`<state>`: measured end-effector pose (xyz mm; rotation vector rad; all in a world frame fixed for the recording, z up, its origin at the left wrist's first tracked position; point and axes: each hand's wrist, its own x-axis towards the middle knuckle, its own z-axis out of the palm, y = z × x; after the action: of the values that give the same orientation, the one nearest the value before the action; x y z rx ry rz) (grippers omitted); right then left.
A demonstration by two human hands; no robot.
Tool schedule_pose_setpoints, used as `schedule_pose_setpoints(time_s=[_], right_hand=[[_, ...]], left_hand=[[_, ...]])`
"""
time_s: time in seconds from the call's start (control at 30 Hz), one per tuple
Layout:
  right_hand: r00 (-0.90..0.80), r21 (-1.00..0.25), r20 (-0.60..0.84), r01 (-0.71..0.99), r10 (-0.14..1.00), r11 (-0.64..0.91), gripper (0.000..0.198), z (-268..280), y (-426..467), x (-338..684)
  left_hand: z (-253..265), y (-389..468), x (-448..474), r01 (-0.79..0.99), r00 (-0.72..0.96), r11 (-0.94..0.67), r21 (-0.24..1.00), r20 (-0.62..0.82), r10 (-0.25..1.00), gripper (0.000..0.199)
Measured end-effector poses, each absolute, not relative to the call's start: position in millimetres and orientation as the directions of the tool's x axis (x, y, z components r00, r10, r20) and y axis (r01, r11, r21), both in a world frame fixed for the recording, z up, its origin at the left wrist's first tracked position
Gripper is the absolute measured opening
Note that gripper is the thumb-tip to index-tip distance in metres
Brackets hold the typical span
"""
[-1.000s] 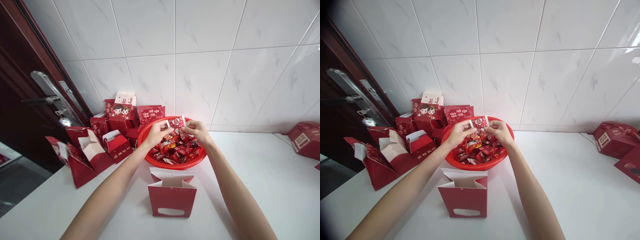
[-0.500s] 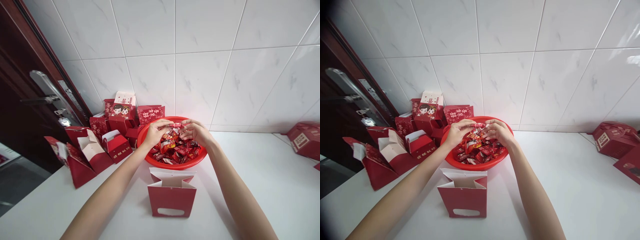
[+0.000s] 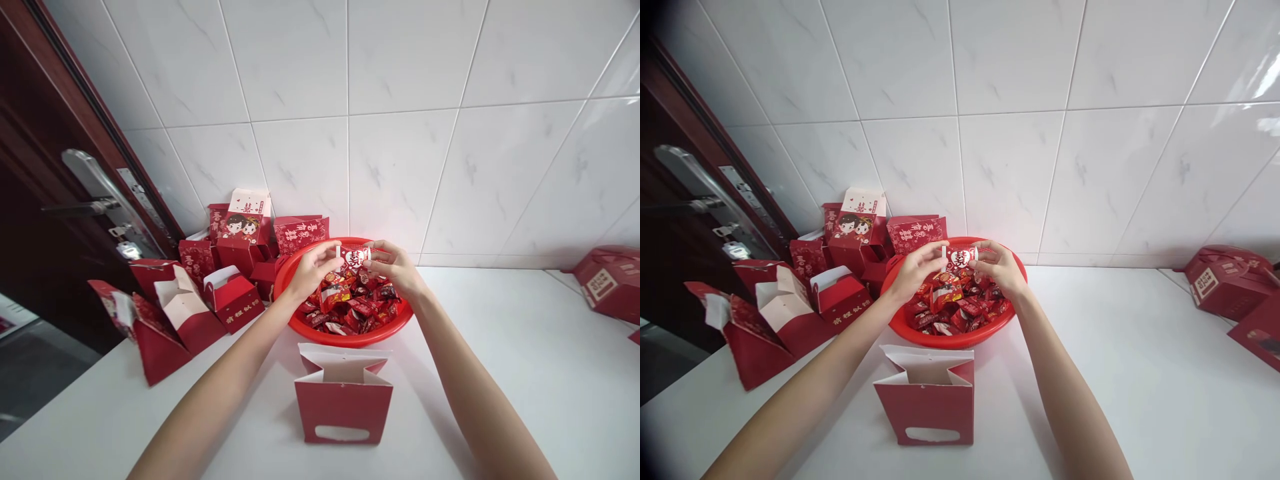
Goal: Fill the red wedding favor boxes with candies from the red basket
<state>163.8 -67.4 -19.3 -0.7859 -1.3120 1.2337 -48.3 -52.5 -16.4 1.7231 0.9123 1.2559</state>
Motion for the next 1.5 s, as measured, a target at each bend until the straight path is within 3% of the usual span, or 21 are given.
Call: schedule_pose_setpoints(time_s=[0.1,0.3,0.47,0.63,0.8,0.97,1.1,1.23,1.4,1.5], right_hand=[[-0.171,-0.947,0.291,-0.189,0.941,0.258,0.047,-17.1,-71.7,162.4],[-0.203,-0.965,0.26,-0.03,0.944,0.26,0.047,-16.0,-75.8,160.3],[-0.01,-0.952,0.291,-0.103,0.957,0.289,0.037,-19.3,-69.0,161.8],[0.077,-0.95,0.215,-0.216,0.973,0.227,0.036,-19.5,-66.5,162.3],[0.05,-0.955,0.191,-0.222,0.98,0.197,0.033,-19.9,-66.7,161.7],[0.055,-0.958,0.176,-0.219,0.983,0.184,0.03,-21.3,-64.3,162.7],[0.058,-0.956,0.202,-0.205,0.978,0.21,0.028,-23.6,-61.5,164.4],[0.113,-0.958,0.148,-0.231,0.983,0.171,0.027,-25.0,-59.7,164.8],[0.055,-0.97,0.095,-0.217,0.994,0.105,0.024,-24.1,-62.3,163.6],[-0.03,-0.977,0.104,-0.189,0.994,0.097,0.033,-23.9,-64.6,163.3]], left_hand=[[-18.6,-51.6,-47.7,0.112,0.312,-0.428,0.897,0.377,0.872,0.059],[-21.5,-51.8,-47.6,0.139,0.427,-0.436,0.889,0.343,0.837,0.059],[-26.2,-53.0,-47.9,0.247,0.524,-0.395,0.885,0.221,0.823,0.067],[-25.9,-56.3,-46.5,0.434,0.739,-0.577,0.692,0.093,0.667,0.049],[-25.2,-56.4,-43.0,0.462,0.788,-0.667,0.584,0.074,0.611,0.029],[-26.1,-56.8,-41.2,0.501,0.786,-0.681,0.534,0.048,0.616,0.041],[-31.1,-53.1,-42.4,0.482,0.725,-0.648,0.59,0.147,0.673,0.029],[-36.8,-45.2,-44.9,0.424,0.585,-0.583,0.693,0.282,0.761,0.032],[-36.7,-43.5,-44.6,0.336,0.493,-0.513,0.79,0.317,0.811,0.04],[-34.1,-46.3,-44.5,0.308,0.479,-0.481,0.821,0.303,0.824,0.041]])
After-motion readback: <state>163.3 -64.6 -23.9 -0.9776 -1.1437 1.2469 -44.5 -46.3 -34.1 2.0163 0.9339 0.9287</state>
